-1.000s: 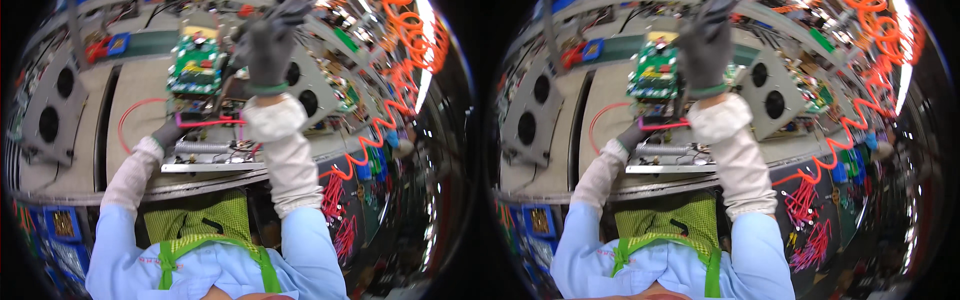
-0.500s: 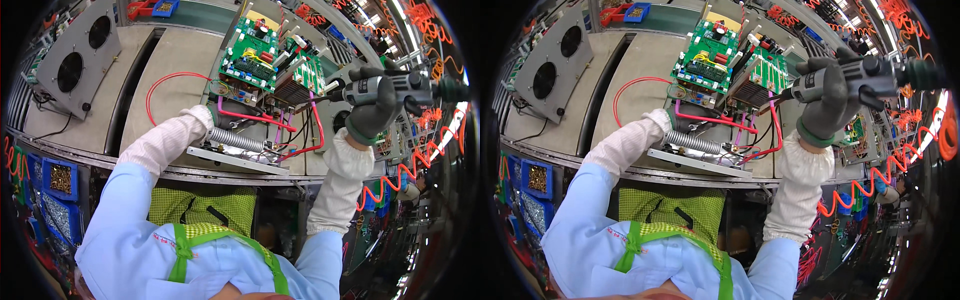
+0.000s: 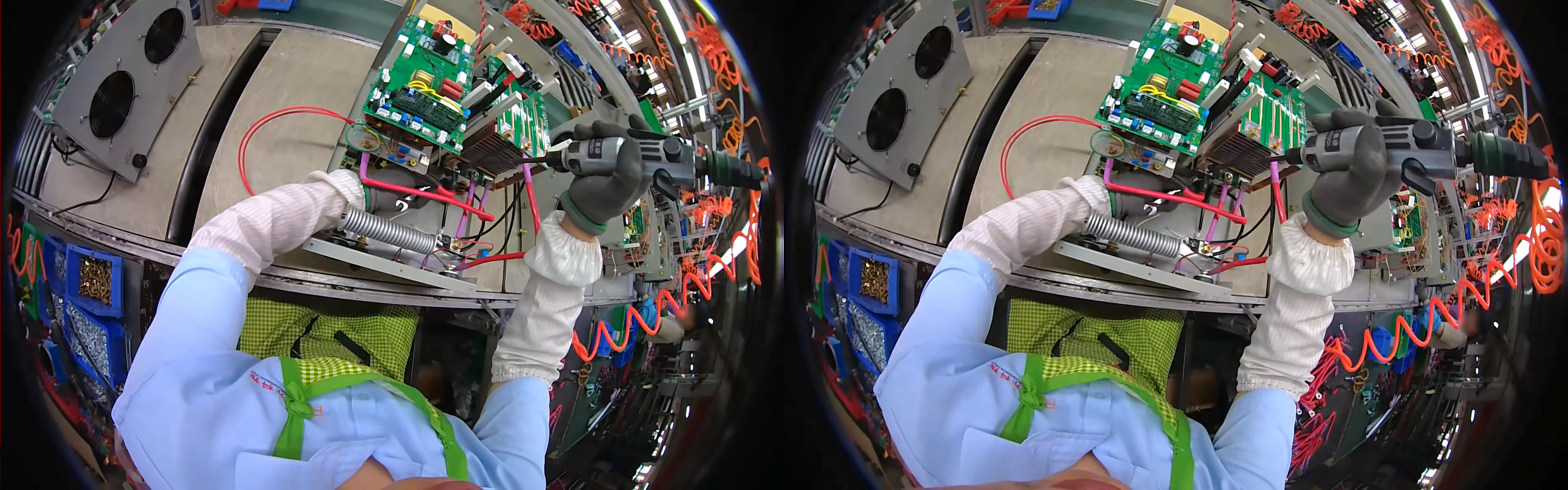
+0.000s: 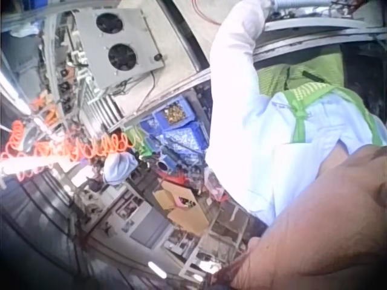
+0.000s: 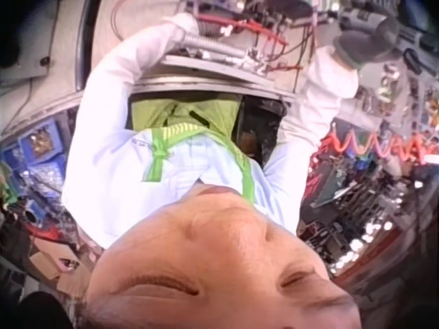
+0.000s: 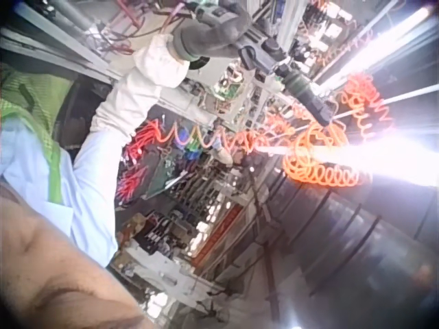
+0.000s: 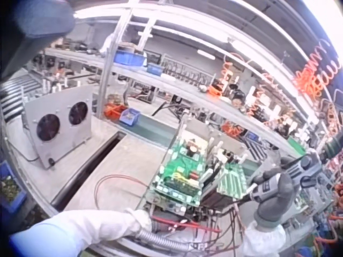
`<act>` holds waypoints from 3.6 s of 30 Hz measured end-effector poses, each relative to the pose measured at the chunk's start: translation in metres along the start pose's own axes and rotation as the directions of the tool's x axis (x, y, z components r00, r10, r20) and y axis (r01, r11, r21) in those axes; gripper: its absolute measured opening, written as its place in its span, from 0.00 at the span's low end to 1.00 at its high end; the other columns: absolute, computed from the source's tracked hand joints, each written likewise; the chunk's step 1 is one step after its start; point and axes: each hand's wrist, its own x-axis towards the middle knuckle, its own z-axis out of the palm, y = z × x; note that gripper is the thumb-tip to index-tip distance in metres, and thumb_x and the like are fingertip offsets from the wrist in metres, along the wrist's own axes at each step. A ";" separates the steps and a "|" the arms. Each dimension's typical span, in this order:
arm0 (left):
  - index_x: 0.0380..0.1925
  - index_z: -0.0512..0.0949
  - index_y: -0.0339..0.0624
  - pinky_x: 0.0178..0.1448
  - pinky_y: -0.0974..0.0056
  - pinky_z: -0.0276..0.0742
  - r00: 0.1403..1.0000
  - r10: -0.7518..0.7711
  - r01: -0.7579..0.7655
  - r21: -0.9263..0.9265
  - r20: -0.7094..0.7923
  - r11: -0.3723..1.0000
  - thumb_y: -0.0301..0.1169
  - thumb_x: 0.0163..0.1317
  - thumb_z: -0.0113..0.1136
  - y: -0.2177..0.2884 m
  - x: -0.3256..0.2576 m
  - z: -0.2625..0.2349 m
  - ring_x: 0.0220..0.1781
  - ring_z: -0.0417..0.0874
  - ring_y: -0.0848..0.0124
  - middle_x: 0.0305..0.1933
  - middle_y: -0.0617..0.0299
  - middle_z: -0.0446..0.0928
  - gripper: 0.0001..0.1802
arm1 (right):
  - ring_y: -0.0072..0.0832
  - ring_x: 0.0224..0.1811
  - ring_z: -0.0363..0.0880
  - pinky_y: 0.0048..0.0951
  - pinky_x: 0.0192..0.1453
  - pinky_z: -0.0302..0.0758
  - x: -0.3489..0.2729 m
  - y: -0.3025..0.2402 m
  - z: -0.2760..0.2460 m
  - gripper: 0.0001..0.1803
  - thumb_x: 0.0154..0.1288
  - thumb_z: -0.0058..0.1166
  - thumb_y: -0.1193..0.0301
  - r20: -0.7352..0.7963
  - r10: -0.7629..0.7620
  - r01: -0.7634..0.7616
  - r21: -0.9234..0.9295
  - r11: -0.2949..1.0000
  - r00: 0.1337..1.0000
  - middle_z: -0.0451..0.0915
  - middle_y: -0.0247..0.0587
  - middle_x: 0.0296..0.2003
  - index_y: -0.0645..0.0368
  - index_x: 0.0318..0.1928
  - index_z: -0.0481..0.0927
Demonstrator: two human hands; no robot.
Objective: The person assembles an electronic device on a workbench, using a power drill to fasten components and a wrench to tighten nuts. They handle various wires, circuit boards, and small hardware parts, organizing them into bins and attaching them to the device.
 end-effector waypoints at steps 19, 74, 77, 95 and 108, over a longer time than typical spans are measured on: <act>0.52 0.80 0.57 0.52 0.55 0.81 0.998 0.038 -0.038 -0.003 0.059 0.999 0.45 0.53 0.60 0.006 -0.015 -0.021 0.52 0.82 0.56 0.49 0.55 0.82 0.24 | 0.38 0.25 0.82 0.33 0.27 0.79 0.022 0.026 0.005 0.22 0.58 0.56 0.60 -0.056 0.194 -0.191 0.055 0.980 0.979 0.80 0.52 0.28 0.68 0.41 0.73; 0.44 0.83 0.57 0.51 0.60 0.81 0.973 0.219 -0.231 0.226 0.076 0.946 0.39 0.58 0.55 0.001 0.004 -0.006 0.47 0.84 0.60 0.44 0.57 0.83 0.15 | 0.33 0.27 0.80 0.30 0.27 0.77 0.025 0.062 -0.010 0.26 0.60 0.55 0.52 -0.038 0.077 -0.073 0.102 0.992 0.996 0.79 0.46 0.30 0.66 0.44 0.75; 0.48 0.82 0.55 0.56 0.60 0.78 0.958 0.232 -0.278 0.346 0.171 0.896 0.39 0.61 0.53 0.004 -0.001 -0.010 0.54 0.82 0.59 0.48 0.56 0.82 0.17 | 0.33 0.31 0.81 0.32 0.31 0.79 0.019 0.033 0.011 0.23 0.59 0.59 0.59 0.038 0.176 -0.180 0.162 0.970 0.984 0.80 0.46 0.31 0.65 0.45 0.72; 0.49 0.83 0.56 0.54 0.60 0.79 0.990 0.088 -0.113 0.263 0.108 0.958 0.42 0.56 0.58 0.000 0.023 -0.001 0.53 0.83 0.61 0.48 0.58 0.83 0.20 | 0.45 0.36 0.83 0.43 0.42 0.81 0.111 -0.125 -0.116 0.23 0.67 0.49 0.56 0.022 0.078 -0.077 -0.045 0.996 0.997 0.82 0.56 0.34 0.64 0.51 0.73; 0.41 0.85 0.50 0.49 0.54 0.81 0.996 0.089 -0.087 -0.043 0.028 0.995 0.40 0.48 0.62 0.017 -0.020 -0.032 0.47 0.84 0.57 0.43 0.54 0.83 0.19 | 0.38 0.29 0.83 0.34 0.32 0.80 0.013 0.006 -0.063 0.30 0.64 0.46 0.57 -0.191 0.063 -0.086 -0.115 0.990 0.979 0.81 0.52 0.29 0.68 0.58 0.67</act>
